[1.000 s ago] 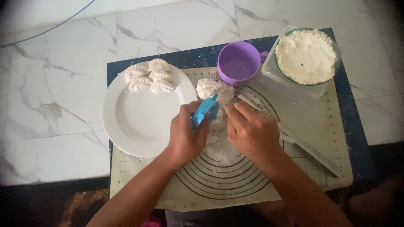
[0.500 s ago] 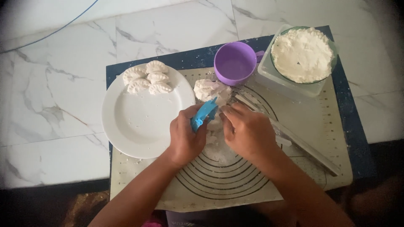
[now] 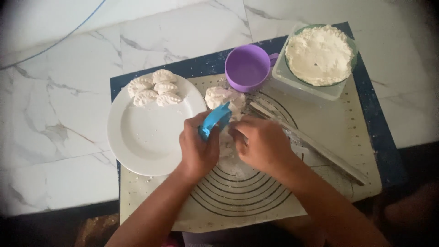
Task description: Preparing dumplings by portioning dough and using a plastic dumpling mold to shape and seal them.
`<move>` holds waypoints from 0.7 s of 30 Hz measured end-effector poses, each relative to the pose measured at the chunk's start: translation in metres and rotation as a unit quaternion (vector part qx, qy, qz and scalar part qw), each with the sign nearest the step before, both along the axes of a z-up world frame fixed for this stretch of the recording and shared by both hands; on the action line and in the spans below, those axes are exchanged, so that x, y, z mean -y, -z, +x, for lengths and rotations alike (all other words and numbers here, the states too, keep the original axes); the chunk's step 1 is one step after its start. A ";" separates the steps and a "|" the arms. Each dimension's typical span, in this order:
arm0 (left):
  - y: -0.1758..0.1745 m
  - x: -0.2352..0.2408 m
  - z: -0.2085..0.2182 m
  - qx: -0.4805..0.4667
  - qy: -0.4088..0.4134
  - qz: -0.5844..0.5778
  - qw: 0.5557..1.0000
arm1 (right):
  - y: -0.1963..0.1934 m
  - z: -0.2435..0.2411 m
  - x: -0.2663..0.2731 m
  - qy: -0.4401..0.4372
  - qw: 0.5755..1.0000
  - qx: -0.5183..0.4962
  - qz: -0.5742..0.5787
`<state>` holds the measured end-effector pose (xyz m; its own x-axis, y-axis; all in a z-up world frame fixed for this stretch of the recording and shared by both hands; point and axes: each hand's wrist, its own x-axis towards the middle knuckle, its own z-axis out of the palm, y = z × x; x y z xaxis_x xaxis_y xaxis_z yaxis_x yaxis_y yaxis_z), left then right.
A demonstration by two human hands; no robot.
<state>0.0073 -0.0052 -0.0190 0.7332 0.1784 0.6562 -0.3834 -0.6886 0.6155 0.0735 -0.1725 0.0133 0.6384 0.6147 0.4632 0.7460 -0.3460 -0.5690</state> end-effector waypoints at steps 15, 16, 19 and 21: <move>0.012 -0.007 -0.003 -0.132 0.029 -0.168 0.977 | -0.003 0.014 0.002 0.082 0.974 0.212 -0.015; 0.011 -0.007 -0.003 -0.133 0.029 -0.169 0.976 | -0.001 0.013 0.003 0.083 0.974 0.211 -0.016; 0.006 -0.004 -0.002 -0.096 0.036 -0.177 0.979 | 0.001 0.012 0.006 0.075 0.971 0.226 -0.028; -0.001 -0.002 -0.001 -0.105 0.012 -0.158 0.982 | -0.002 0.010 0.005 0.073 0.976 0.203 -0.016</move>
